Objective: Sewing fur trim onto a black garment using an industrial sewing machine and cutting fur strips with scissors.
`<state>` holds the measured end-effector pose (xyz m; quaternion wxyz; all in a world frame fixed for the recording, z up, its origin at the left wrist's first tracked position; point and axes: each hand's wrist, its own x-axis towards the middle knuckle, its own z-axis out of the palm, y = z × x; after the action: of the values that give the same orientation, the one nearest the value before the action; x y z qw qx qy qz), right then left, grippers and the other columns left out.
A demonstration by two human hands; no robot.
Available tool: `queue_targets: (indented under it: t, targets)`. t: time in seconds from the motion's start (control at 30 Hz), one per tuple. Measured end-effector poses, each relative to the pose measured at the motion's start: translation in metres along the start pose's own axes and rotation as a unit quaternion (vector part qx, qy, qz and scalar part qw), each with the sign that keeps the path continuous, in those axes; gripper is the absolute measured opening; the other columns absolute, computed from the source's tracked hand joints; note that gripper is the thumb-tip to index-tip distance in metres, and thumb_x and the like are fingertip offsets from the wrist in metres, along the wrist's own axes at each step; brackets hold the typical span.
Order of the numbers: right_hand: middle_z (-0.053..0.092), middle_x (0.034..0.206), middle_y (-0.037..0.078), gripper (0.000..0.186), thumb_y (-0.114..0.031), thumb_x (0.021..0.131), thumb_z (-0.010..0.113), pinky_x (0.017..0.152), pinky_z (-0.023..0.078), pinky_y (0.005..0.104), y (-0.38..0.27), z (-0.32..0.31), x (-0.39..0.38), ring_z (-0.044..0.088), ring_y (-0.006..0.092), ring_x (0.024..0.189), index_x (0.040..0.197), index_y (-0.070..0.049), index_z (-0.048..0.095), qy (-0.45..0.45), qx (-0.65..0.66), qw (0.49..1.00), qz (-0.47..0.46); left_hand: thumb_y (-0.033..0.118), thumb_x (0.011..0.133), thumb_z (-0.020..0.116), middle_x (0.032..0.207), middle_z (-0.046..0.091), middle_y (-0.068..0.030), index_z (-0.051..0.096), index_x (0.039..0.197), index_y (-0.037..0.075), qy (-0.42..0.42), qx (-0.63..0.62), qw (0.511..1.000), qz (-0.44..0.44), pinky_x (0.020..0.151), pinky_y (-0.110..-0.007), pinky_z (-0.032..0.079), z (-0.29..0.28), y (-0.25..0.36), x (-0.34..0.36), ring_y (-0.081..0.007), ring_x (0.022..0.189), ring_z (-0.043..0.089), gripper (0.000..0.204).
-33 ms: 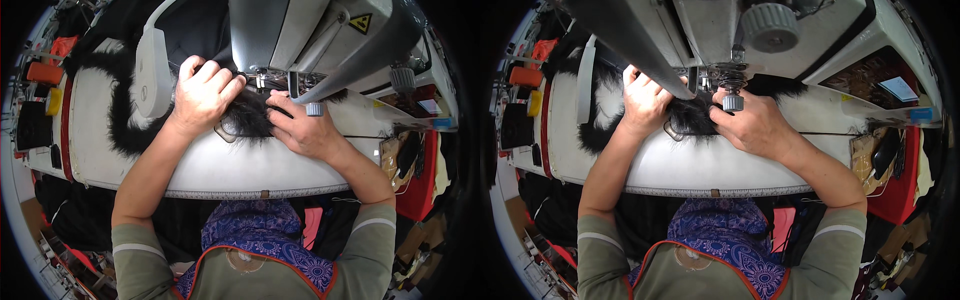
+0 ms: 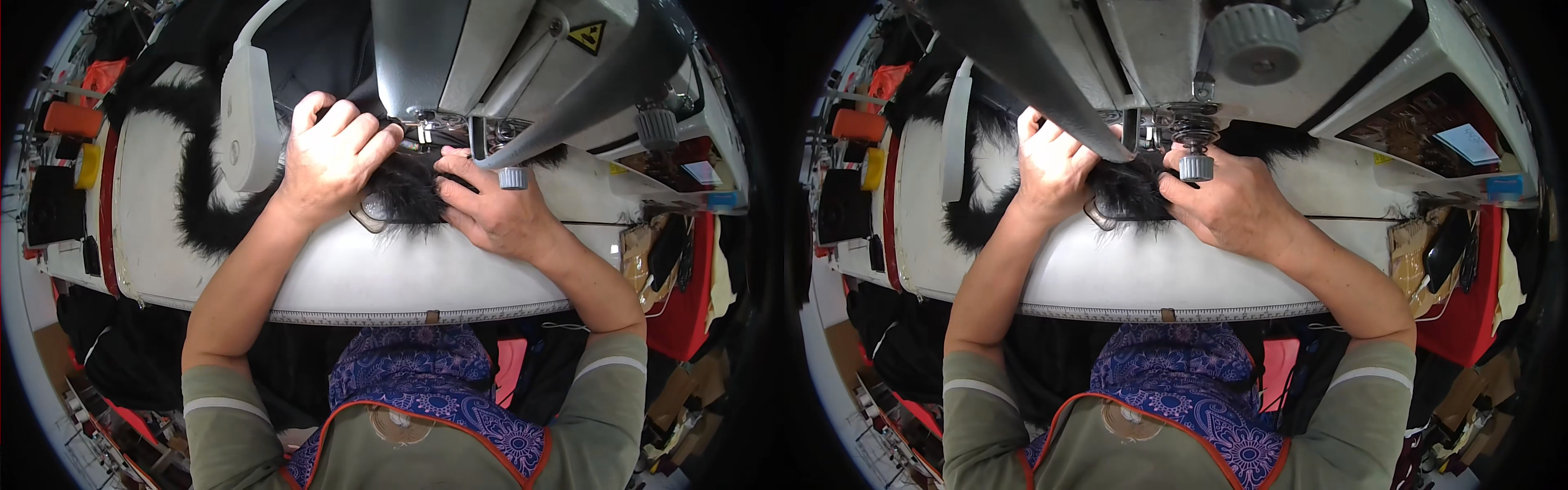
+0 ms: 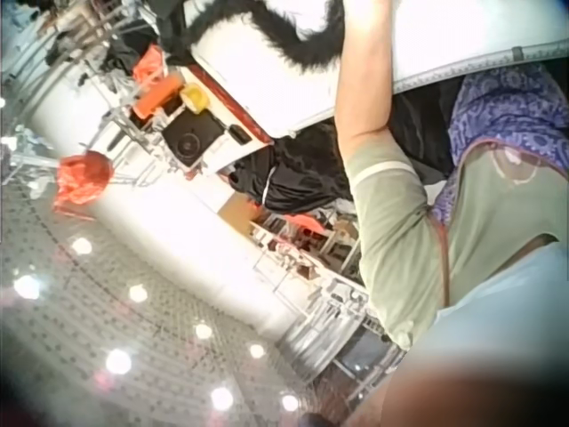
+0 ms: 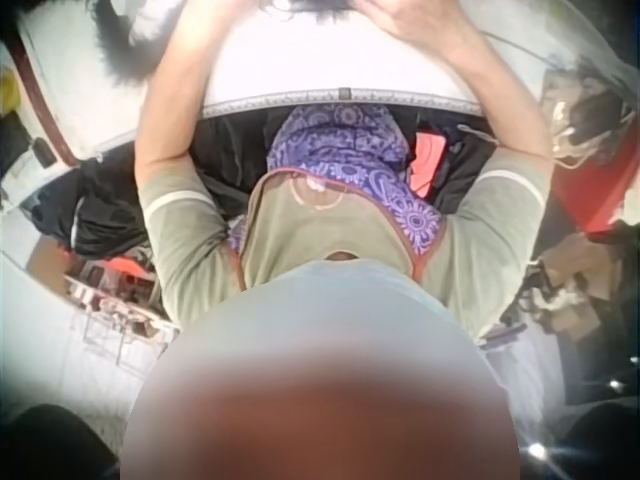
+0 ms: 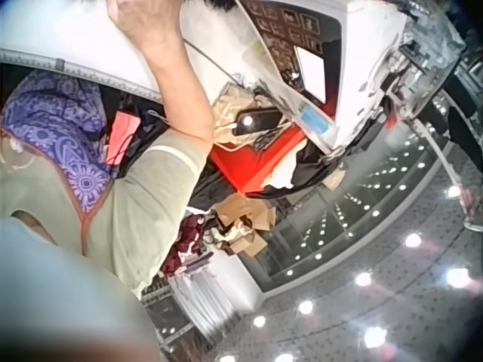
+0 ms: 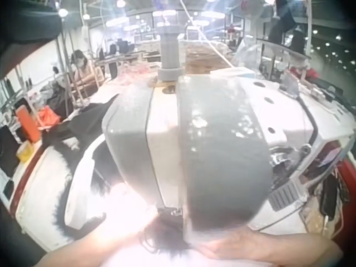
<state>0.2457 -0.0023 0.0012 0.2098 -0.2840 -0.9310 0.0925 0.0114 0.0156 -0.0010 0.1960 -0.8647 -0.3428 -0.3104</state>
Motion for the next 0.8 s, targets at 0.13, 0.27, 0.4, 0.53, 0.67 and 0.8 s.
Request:
queue_targets:
  t: [0.13, 0.27, 0.4, 0.53, 0.67, 0.8]
  targets:
    - [0.058, 0.112, 0.006, 0.029, -0.012, 0.065, 0.073, 0.089, 0.046, 0.0402, 0.003, 0.002, -0.004, 0.056, 0.0257, 0.111, 0.092, -0.006, 0.063, 0.004, -0.004, 1.000, -0.013, 0.015, 0.068, 0.065, 0.068, 0.050, 0.0022, 0.067, 0.080, 0.014, -0.035, -0.071, 0.995, 0.063, 0.081, -0.038, 0.042, -0.011, 0.006, -0.007, -0.0160, 0.071, 0.051, 0.012]
    - [0.058, 0.115, 0.005, 0.035, -0.013, 0.063, 0.074, 0.090, 0.046, 0.0403, 0.004, 0.002, -0.008, 0.056, 0.0256, 0.112, 0.096, -0.006, 0.065, 0.006, 0.002, 1.000, -0.019, 0.015, 0.064, 0.069, 0.097, 0.062, -0.0045, 0.067, 0.085, 0.007, -0.079, -0.181, 0.973, 0.119, 0.086, -0.037, 0.047, -0.013, 0.012, -0.014, -0.0205, 0.096, 0.059, 0.023]
    - [0.060, 0.107, 0.006, 0.038, -0.016, 0.060, 0.075, 0.085, 0.048, 0.0402, 0.005, -0.004, -0.008, 0.060, 0.0254, 0.102, 0.095, -0.005, 0.066, 0.006, 0.027, 0.999, -0.032, 0.019, 0.059, 0.071, 0.108, 0.062, -0.0070, 0.065, 0.093, 0.004, -0.189, -0.230, 0.952, 0.074, 0.093, -0.038, 0.045, -0.028, 0.017, -0.017, -0.0231, 0.104, 0.058, 0.038]
    - [0.060, 0.092, 0.007, 0.037, -0.018, 0.058, 0.076, 0.078, 0.050, 0.0382, 0.014, -0.004, -0.015, 0.062, 0.0242, 0.091, 0.090, -0.003, 0.066, 0.010, -0.018, 0.994, -0.105, 0.023, 0.056, 0.072, 0.108, 0.062, -0.0073, 0.063, 0.100, 0.003, -0.194, -0.200, 0.959, 0.057, 0.095, -0.039, 0.045, -0.030, 0.020, -0.019, -0.0235, 0.107, 0.056, 0.049]
    - [0.056, 0.080, 0.006, 0.036, -0.018, 0.057, 0.077, 0.072, 0.051, 0.0359, 0.015, -0.004, -0.016, 0.062, 0.0226, 0.081, 0.086, -0.002, 0.065, 0.015, -0.007, 0.991, -0.131, 0.022, 0.057, 0.072, 0.107, 0.062, -0.0074, 0.063, 0.100, 0.004, -0.188, -0.195, 0.961, 0.051, 0.095, -0.039, 0.045, -0.028, 0.021, -0.020, -0.0235, 0.107, 0.056, 0.048]
    - [0.056, 0.080, 0.005, 0.034, -0.018, 0.055, 0.077, 0.069, 0.050, 0.0356, 0.014, -0.009, -0.014, 0.061, 0.0217, 0.080, 0.082, -0.002, 0.063, -0.018, -0.037, 0.992, -0.119, 0.023, 0.056, 0.072, 0.106, 0.063, -0.0075, 0.064, 0.098, 0.004, -0.176, -0.198, 0.963, 0.042, 0.094, -0.038, 0.045, -0.026, 0.020, -0.021, -0.0234, 0.104, 0.058, 0.047]
